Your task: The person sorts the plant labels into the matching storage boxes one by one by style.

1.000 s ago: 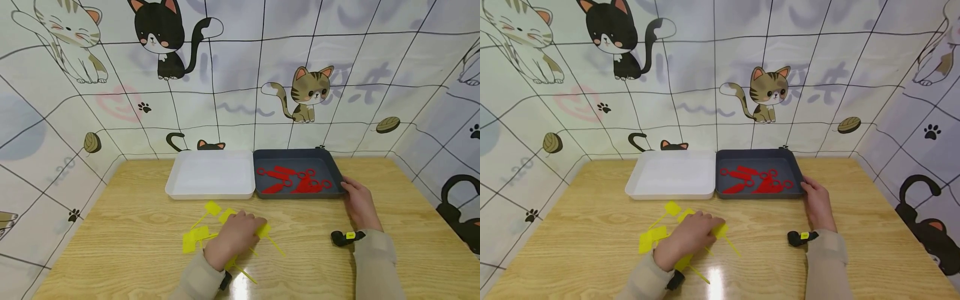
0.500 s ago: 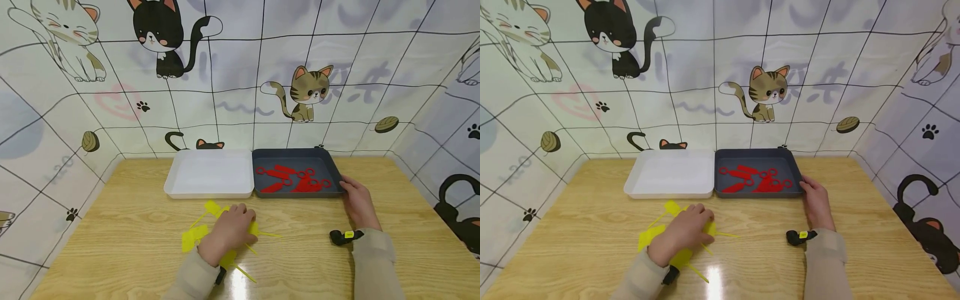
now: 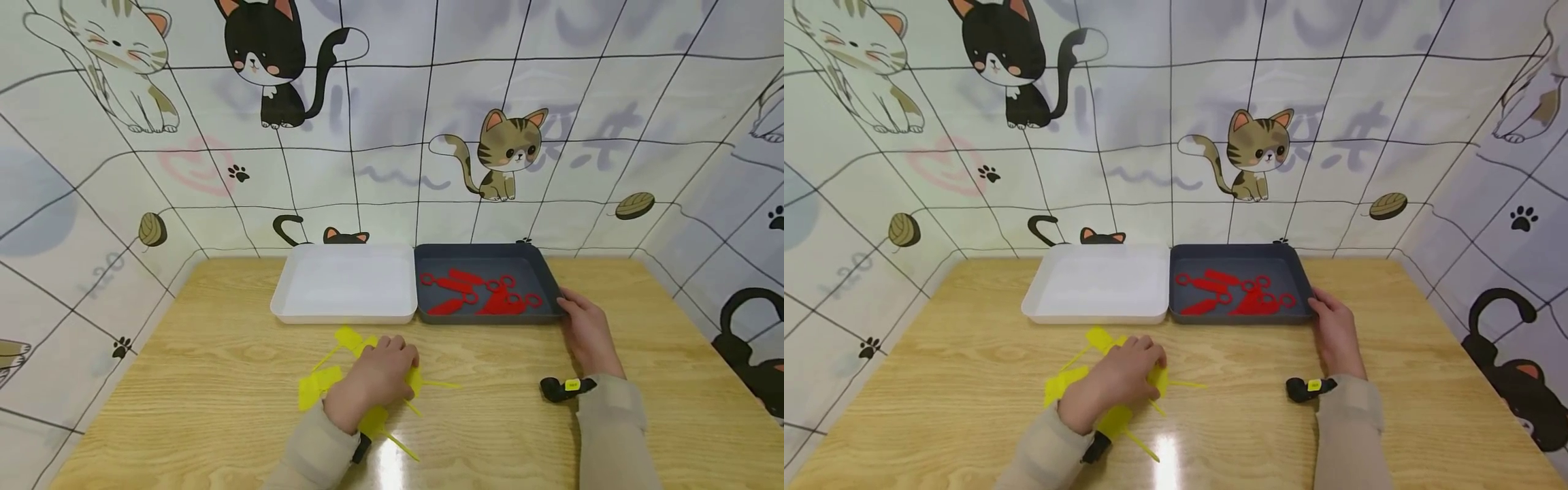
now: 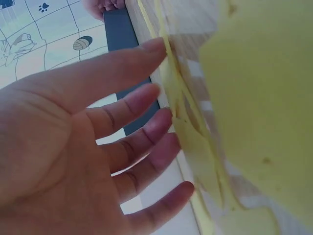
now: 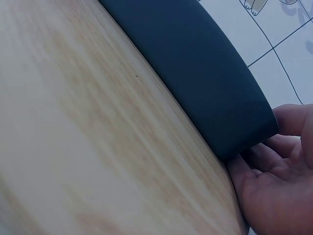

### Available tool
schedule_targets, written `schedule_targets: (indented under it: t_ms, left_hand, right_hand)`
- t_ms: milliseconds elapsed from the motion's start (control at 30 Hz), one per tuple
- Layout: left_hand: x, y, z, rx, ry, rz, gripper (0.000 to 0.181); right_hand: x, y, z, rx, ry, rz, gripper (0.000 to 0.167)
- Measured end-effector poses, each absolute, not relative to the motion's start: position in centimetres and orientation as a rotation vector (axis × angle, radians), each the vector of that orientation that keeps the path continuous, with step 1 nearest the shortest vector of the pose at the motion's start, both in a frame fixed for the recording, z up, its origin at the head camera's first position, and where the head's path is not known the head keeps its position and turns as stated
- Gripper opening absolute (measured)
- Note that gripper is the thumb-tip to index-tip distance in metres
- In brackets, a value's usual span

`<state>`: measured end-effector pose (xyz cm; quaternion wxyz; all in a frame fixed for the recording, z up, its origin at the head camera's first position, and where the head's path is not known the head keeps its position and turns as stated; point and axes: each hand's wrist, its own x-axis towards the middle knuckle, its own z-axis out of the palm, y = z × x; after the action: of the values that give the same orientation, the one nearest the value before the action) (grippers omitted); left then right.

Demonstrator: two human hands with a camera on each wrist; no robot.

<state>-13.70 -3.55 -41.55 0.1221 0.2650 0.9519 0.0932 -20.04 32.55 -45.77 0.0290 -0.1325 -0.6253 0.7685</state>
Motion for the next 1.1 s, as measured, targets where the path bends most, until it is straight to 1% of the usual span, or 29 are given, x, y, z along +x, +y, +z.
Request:
schedule_targets:
  t_ms: [133,267,633,800,1000,1100]
  left_hand:
    - [-13.5,-3.3,-41.4,0.737,2.784,0.269,0.041]
    - [-13.5,-3.4,-41.4,0.714,2.789,0.288,0.041]
    - [-13.8,-3.5,-41.4,0.729,2.781,0.337,0.033]
    - [-14.1,-3.6,-41.5,0.781,2.724,0.41,0.024]
    - [-14.5,-4.2,-41.4,0.796,2.747,0.527,0.028]
    - [-14.8,-4.8,-41.0,0.778,2.746,0.647,0.024]
  right_hand:
    - [-19.8,32.6,-45.8,-0.408,-1.921,2.382,0.057]
    - [-19.9,32.6,-45.7,-0.401,-1.909,2.392,0.058]
    - [-20.0,32.7,-45.7,-0.384,-1.865,2.432,0.058]
    - [-20.0,32.6,-45.7,-0.409,-1.867,2.418,0.058]
    - [-20.1,32.4,-45.7,-0.409,-1.896,2.388,0.057]
    - [-20.0,32.5,-45.7,-0.403,-1.904,2.382,0.057]
